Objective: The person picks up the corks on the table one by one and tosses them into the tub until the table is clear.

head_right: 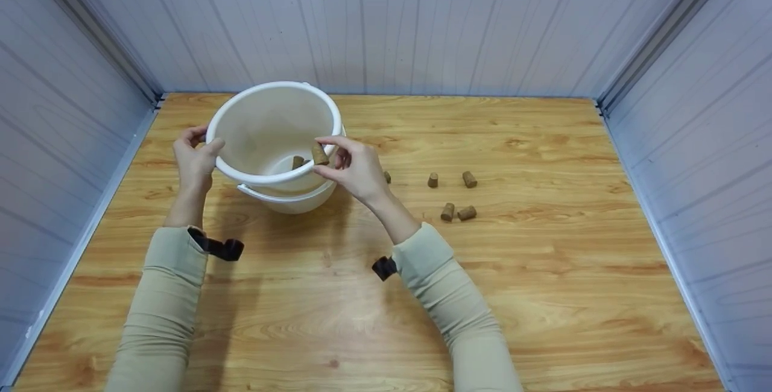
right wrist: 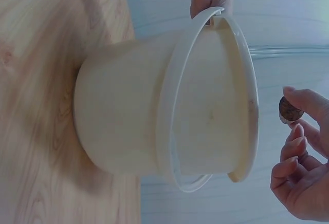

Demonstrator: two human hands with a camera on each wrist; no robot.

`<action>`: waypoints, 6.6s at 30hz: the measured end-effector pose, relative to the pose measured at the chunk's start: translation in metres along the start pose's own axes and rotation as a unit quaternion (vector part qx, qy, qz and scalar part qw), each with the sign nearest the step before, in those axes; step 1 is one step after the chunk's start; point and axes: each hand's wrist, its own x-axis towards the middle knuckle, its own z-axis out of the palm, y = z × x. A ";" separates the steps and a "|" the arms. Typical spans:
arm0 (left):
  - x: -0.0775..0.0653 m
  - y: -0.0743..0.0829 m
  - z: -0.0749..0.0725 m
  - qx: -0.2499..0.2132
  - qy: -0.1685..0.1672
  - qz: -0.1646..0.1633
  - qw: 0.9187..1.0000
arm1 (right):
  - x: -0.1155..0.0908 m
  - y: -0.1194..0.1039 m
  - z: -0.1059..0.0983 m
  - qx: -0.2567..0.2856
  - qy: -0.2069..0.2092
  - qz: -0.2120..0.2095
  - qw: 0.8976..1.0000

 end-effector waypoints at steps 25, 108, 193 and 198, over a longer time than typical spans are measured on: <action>-0.001 0.001 0.000 -0.005 -0.007 0.006 1.000 | 0.052 0.017 0.038 -0.057 -0.015 0.009 0.998; -0.002 0.003 -0.002 0.007 -0.003 0.007 1.000 | -0.052 0.110 -0.056 -0.134 -0.058 0.117 0.982; -0.002 0.003 -0.001 -0.002 -0.002 0.007 1.000 | -0.134 0.184 -0.139 -0.270 0.001 0.304 0.914; -0.002 0.003 -0.001 0.000 -0.004 0.003 1.000 | -0.135 0.184 -0.138 -0.272 0.011 0.296 0.916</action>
